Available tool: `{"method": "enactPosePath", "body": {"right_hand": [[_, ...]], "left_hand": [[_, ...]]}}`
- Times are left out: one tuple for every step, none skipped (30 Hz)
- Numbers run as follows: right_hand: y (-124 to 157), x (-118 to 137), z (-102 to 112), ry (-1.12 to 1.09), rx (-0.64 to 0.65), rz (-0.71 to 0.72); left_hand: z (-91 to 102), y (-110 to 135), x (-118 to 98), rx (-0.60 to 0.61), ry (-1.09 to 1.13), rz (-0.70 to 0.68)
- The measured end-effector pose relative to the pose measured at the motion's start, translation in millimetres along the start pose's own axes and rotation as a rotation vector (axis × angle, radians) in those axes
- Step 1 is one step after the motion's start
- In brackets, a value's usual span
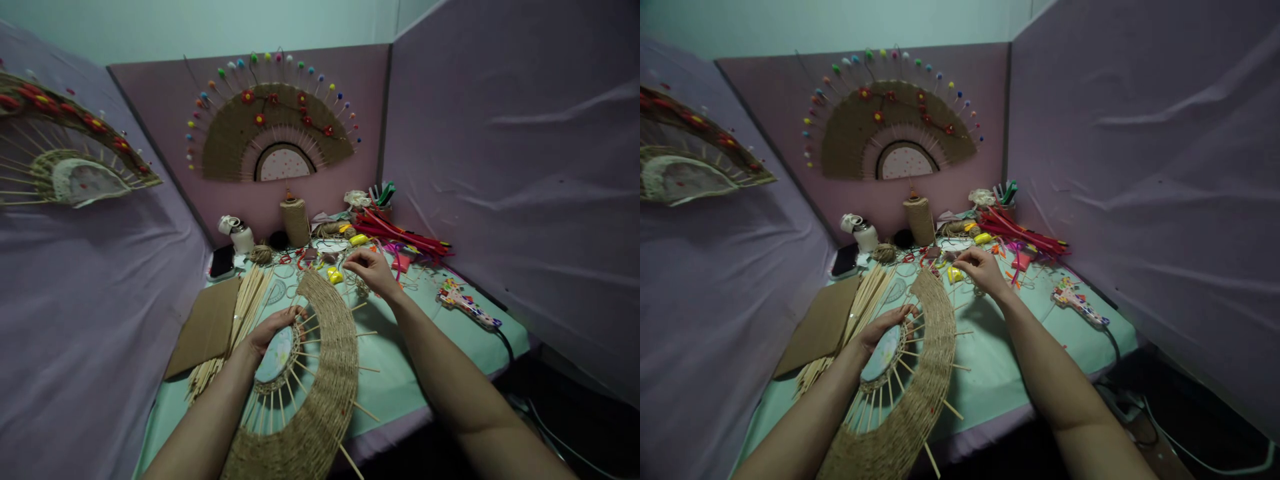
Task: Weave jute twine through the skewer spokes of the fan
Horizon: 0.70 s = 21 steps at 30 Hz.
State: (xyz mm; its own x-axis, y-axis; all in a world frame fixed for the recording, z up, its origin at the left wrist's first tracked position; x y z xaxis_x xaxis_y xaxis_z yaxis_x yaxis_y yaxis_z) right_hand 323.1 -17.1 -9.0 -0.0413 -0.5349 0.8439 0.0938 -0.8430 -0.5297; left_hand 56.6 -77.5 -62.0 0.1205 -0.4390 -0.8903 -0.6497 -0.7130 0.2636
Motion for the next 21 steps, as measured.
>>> {"method": "enactPosePath", "body": {"right_hand": [[0.0, -0.2, -0.2, 0.001, 0.013, 0.005], [0.0, -0.5, -0.4, 0.001, 0.028, 0.006], [-0.2, -0.8, -0.7, -0.002, 0.046, 0.002], [-0.3, -1.1, -1.1, -0.007, 0.069, -0.005], [-0.5, -1.2, -1.4, -0.014, 0.096, -0.015], [-0.6, -1.2, -1.5, -0.023, 0.120, -0.028], [-0.7, -1.0, -1.5, -0.037, 0.144, -0.045], [-0.7, -0.8, -1.1, -0.056, 0.163, -0.066], [-0.6, -0.6, -0.5, -0.078, 0.180, -0.094], [-0.5, -0.4, 0.2, -0.099, 0.195, -0.124], [-0.3, -0.4, 1.0, -0.116, 0.211, -0.157], [-0.1, -0.6, 1.6, -0.127, 0.228, -0.188], [0.1, -1.1, 1.9, -0.129, 0.246, -0.213], [0.2, -1.8, 1.9, -0.128, 0.263, -0.232], [0.2, -2.6, 1.5, -0.125, 0.279, -0.244], [0.2, -3.7, 0.8, -0.125, 0.291, -0.253], [0.2, -5.0, -0.4, -0.128, 0.304, -0.260], [0.1, -6.4, -1.9, -0.134, 0.313, -0.266], [0.2, -7.9, -3.8, -0.138, 0.318, -0.273], [0.4, -9.5, -6.0, -0.141, 0.318, -0.279], [0.8, -11.2, -8.5, -0.140, 0.312, -0.285]], "left_hand": [[0.9, -0.5, 0.6, 0.007, -0.005, 0.004], [1.3, -0.8, 1.2, 0.014, -0.006, 0.009], [1.1, -0.7, 1.8, 0.019, -0.004, 0.015], [0.5, -0.5, 2.3, 0.027, -0.001, 0.024], [-0.6, -0.2, 2.8, 0.038, 0.004, 0.032], [-2.1, 0.0, 3.1, 0.049, 0.009, 0.035], [-3.8, 0.2, 3.3, 0.058, 0.012, 0.033], [-5.8, 0.3, 3.5, 0.069, 0.014, 0.031], [-7.8, 0.3, 3.5, 0.077, 0.014, 0.031], [-9.9, 0.2, 3.6, 0.084, 0.012, 0.036], [-11.8, -0.1, 3.8, 0.092, 0.008, 0.048], [-13.6, -0.4, 4.0, 0.100, 0.002, 0.064], [-15.1, -0.7, 4.2, 0.106, -0.006, 0.077], [-16.4, -0.9, 4.4, 0.109, -0.014, 0.086], [-17.4, -1.0, 4.4, 0.111, -0.022, 0.090], [-18.3, -0.7, 4.3, 0.111, -0.028, 0.089], [-19.0, -0.2, 4.0, 0.106, -0.035, 0.082], [-19.6, 0.5, 3.6, 0.098, -0.040, 0.073], [-20.0, 1.3, 3.1, 0.087, -0.047, 0.063], [-20.2, 2.1, 2.6, 0.075, -0.053, 0.052], [-20.0, 2.6, 2.2, 0.063, -0.057, 0.040]]}}
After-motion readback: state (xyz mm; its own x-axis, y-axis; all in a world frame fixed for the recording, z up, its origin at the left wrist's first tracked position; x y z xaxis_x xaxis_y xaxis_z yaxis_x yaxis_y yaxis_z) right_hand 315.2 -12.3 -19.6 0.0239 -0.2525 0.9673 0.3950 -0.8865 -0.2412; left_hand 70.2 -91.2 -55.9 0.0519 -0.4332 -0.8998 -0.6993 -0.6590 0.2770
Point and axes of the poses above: each hand's wrist, its own y-axis away from the middle knuckle, its own z-axis out of the back of the hand, x = y × z, the point moved 1 cm from there along -y, towards the middle knuckle, and after that the axes turned 9 degrees about -y, right-handed, at the moved point
